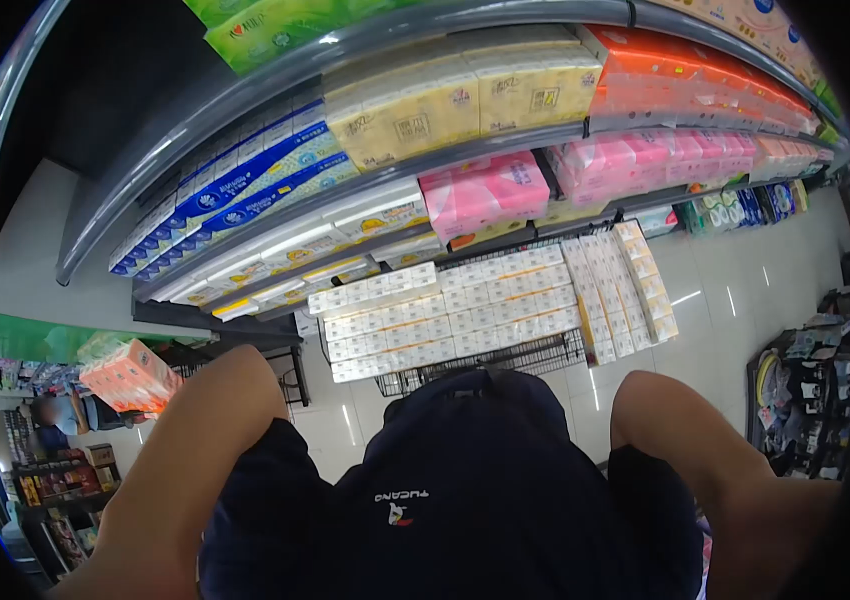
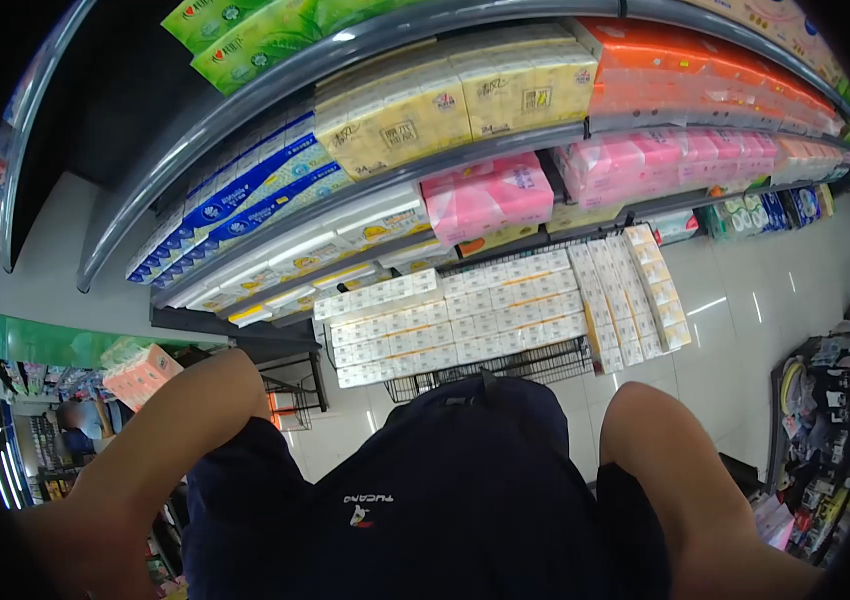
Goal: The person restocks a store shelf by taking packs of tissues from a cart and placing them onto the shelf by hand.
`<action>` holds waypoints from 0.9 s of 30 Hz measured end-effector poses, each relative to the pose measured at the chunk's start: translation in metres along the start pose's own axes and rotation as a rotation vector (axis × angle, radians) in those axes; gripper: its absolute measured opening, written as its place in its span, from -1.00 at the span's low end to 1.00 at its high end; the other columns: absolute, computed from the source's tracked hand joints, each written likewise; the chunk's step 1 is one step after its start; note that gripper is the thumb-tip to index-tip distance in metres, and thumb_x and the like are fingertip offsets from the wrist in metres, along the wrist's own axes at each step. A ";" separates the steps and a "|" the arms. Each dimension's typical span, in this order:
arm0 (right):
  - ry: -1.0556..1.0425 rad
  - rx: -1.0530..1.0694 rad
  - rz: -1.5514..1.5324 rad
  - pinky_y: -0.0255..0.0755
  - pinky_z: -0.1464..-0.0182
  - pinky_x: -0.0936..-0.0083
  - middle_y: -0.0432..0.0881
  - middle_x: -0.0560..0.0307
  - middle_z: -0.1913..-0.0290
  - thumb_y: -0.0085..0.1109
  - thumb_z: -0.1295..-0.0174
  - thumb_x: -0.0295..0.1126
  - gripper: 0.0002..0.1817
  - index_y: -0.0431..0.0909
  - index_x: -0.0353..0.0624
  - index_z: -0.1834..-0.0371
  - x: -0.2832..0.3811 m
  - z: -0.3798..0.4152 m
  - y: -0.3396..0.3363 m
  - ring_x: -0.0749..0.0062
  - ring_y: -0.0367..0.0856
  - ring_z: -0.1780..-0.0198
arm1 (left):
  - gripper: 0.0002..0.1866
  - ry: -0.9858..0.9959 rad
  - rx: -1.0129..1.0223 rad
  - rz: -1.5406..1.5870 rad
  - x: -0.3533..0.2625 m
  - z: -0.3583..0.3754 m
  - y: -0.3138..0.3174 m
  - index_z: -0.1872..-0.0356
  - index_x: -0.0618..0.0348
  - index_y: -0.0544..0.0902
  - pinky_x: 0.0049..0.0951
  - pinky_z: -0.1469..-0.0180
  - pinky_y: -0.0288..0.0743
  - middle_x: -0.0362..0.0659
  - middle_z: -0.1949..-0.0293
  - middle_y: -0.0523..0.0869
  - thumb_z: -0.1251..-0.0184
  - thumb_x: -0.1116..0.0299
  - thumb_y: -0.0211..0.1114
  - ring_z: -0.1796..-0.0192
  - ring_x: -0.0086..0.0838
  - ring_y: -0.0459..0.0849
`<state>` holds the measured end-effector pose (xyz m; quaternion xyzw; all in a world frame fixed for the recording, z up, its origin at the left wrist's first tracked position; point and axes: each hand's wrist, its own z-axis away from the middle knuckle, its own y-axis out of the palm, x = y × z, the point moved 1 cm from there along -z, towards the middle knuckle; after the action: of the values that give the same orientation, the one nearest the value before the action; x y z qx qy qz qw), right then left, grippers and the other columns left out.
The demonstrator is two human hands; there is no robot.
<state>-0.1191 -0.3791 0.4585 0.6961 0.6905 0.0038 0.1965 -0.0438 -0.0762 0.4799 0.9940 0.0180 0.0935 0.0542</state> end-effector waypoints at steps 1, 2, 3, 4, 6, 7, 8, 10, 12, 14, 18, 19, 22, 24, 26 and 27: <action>-0.033 0.008 0.475 0.65 -0.13 0.18 0.74 -0.32 -0.13 0.15 -0.64 0.00 -0.40 0.58 -0.47 -0.22 0.014 -0.005 0.006 0.00 0.75 -0.06 | -0.42 -0.018 0.008 0.002 0.002 0.001 0.002 -0.52 -0.12 0.48 -0.08 -0.75 0.07 -0.13 -0.55 0.50 -0.58 -0.02 0.26 -0.65 -0.25 0.33; -0.074 0.012 1.165 0.65 -0.14 0.17 0.74 -0.33 -0.14 0.16 -0.64 0.01 -0.40 0.58 -0.48 -0.23 0.029 -0.011 0.016 -0.01 0.75 -0.07 | -0.42 -0.042 0.006 -0.007 0.000 0.001 0.002 -0.52 -0.12 0.48 -0.08 -0.75 0.07 -0.13 -0.55 0.51 -0.58 -0.02 0.26 -0.65 -0.25 0.33; -0.068 0.017 1.476 0.65 -0.15 0.17 0.74 -0.34 -0.15 0.16 -0.64 0.01 -0.39 0.58 -0.49 -0.24 0.033 -0.017 0.020 -0.03 0.76 -0.07 | -0.43 -0.057 0.014 -0.021 0.000 0.003 0.003 -0.51 -0.12 0.49 -0.08 -0.75 0.08 -0.13 -0.54 0.51 -0.58 -0.02 0.26 -0.65 -0.25 0.34; -0.245 0.004 1.467 0.63 -0.22 0.20 0.73 -0.29 -0.20 0.14 -0.65 0.01 -0.38 0.56 -0.48 -0.29 0.031 -0.022 0.016 0.03 0.74 -0.15 | -0.43 -0.058 0.028 -0.015 -0.001 0.007 0.006 -0.51 -0.12 0.49 -0.07 -0.74 0.08 -0.13 -0.54 0.52 -0.58 -0.02 0.26 -0.64 -0.26 0.34; -0.068 0.019 0.404 0.55 -0.37 0.29 0.67 -0.16 -0.34 0.05 -0.71 -0.08 -0.44 0.50 -0.41 -0.41 0.003 -0.013 -0.004 0.15 0.66 -0.32 | -0.44 -0.035 0.022 -0.013 -0.003 0.010 0.004 -0.50 -0.12 0.50 -0.07 -0.74 0.08 -0.12 -0.54 0.53 -0.58 -0.01 0.27 -0.64 -0.26 0.35; -0.013 -0.028 -0.050 0.51 -0.45 0.33 0.65 -0.10 -0.41 0.00 -0.73 -0.12 -0.47 0.48 -0.38 -0.47 -0.010 -0.009 -0.013 0.21 0.62 -0.40 | -0.44 -0.013 0.022 -0.012 -0.004 0.010 0.002 -0.50 -0.12 0.51 -0.07 -0.74 0.09 -0.12 -0.53 0.53 -0.58 -0.01 0.27 -0.64 -0.26 0.36; -0.040 -0.044 -0.080 0.51 -0.45 0.35 0.62 -0.09 -0.43 0.00 -0.72 -0.19 -0.50 0.44 -0.37 -0.49 -0.018 -0.001 -0.020 0.24 0.61 -0.41 | -0.44 0.008 0.017 -0.015 -0.003 0.007 -0.002 -0.50 -0.12 0.51 -0.07 -0.74 0.09 -0.12 -0.53 0.54 -0.58 -0.01 0.27 -0.63 -0.26 0.36; -0.094 -0.032 -0.149 0.53 -0.46 0.38 0.57 -0.08 -0.48 -0.02 -0.71 -0.31 -0.54 0.38 -0.33 -0.53 -0.031 0.005 -0.032 0.31 0.58 -0.43 | -0.45 0.018 0.010 -0.021 -0.005 0.003 -0.005 -0.49 -0.12 0.52 -0.06 -0.74 0.10 -0.12 -0.52 0.55 -0.58 0.00 0.27 -0.63 -0.26 0.37; -0.137 0.004 -0.237 0.55 -0.46 0.42 0.52 -0.06 -0.52 -0.03 -0.70 -0.44 -0.55 0.32 -0.30 -0.57 -0.034 0.005 -0.038 0.37 0.56 -0.45 | -0.46 0.018 0.026 -0.027 -0.006 0.004 -0.006 -0.48 -0.12 0.53 -0.06 -0.74 0.10 -0.12 -0.52 0.55 -0.58 0.00 0.27 -0.62 -0.26 0.38; -0.201 -0.072 -0.210 0.61 -0.39 0.52 0.55 -0.04 -0.49 0.02 -0.67 -0.49 -0.54 0.31 -0.28 -0.57 -0.038 0.006 -0.029 0.43 0.60 -0.41 | -0.47 0.028 0.029 -0.033 -0.005 -0.005 -0.009 -0.47 -0.11 0.54 -0.05 -0.73 0.11 -0.12 -0.51 0.56 -0.58 0.01 0.27 -0.62 -0.26 0.39; -0.147 -0.029 -0.106 0.54 -0.43 0.45 0.52 -0.07 -0.52 0.03 -0.67 -0.42 -0.52 0.31 -0.30 -0.58 -0.025 0.002 -0.019 0.38 0.56 -0.46 | -0.48 0.016 0.025 -0.033 0.002 -0.016 -0.014 -0.46 -0.11 0.56 -0.05 -0.73 0.12 -0.12 -0.50 0.58 -0.58 0.02 0.28 -0.61 -0.26 0.41; -0.118 -0.033 -0.168 0.51 -0.45 0.42 0.51 -0.09 -0.53 0.03 -0.67 -0.38 -0.51 0.32 -0.31 -0.57 -0.023 0.004 -0.015 0.34 0.55 -0.47 | -0.48 0.021 0.023 -0.027 0.002 -0.018 -0.015 -0.46 -0.11 0.56 -0.04 -0.73 0.12 -0.12 -0.50 0.59 -0.58 0.02 0.28 -0.61 -0.26 0.42; 0.040 -0.038 -0.449 0.41 -0.52 0.31 0.50 -0.15 -0.54 0.02 -0.67 -0.28 -0.47 0.35 -0.34 -0.57 -0.015 0.017 0.002 0.25 0.51 -0.51 | -0.49 0.042 0.010 -0.008 0.006 -0.023 -0.020 -0.44 -0.11 0.58 -0.04 -0.73 0.13 -0.12 -0.49 0.60 -0.58 0.03 0.28 -0.60 -0.26 0.43; 0.202 -0.046 -0.752 0.34 -0.56 0.25 0.49 -0.18 -0.55 0.01 -0.66 -0.22 -0.44 0.38 -0.36 -0.56 -0.011 0.030 0.018 0.18 0.48 -0.54 | -0.50 0.061 -0.026 0.014 0.012 -0.026 -0.026 -0.44 -0.11 0.59 -0.03 -0.73 0.13 -0.11 -0.49 0.61 -0.57 0.03 0.28 -0.60 -0.26 0.44; 0.359 -0.009 -0.978 0.28 -0.61 0.18 0.48 -0.22 -0.55 0.00 -0.66 -0.15 -0.40 0.40 -0.39 -0.55 -0.013 0.055 0.037 0.12 0.46 -0.56 | -0.51 0.083 -0.079 0.049 0.023 -0.027 -0.033 -0.43 -0.11 0.60 -0.03 -0.72 0.14 -0.11 -0.48 0.62 -0.57 0.04 0.28 -0.59 -0.26 0.45; 0.437 0.034 -1.040 0.24 -0.63 0.14 0.48 -0.24 -0.56 0.00 -0.66 -0.12 -0.38 0.41 -0.40 -0.55 -0.015 0.070 0.045 0.09 0.45 -0.57 | -0.51 0.093 -0.121 0.079 0.029 -0.025 -0.038 -0.43 -0.11 0.60 -0.03 -0.72 0.14 -0.11 -0.48 0.62 -0.57 0.04 0.28 -0.59 -0.26 0.46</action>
<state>-0.0571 -0.4109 0.4103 0.2502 0.9673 0.0393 0.0136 -0.0213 -0.0343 0.5055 0.9834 -0.0243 0.1427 0.1096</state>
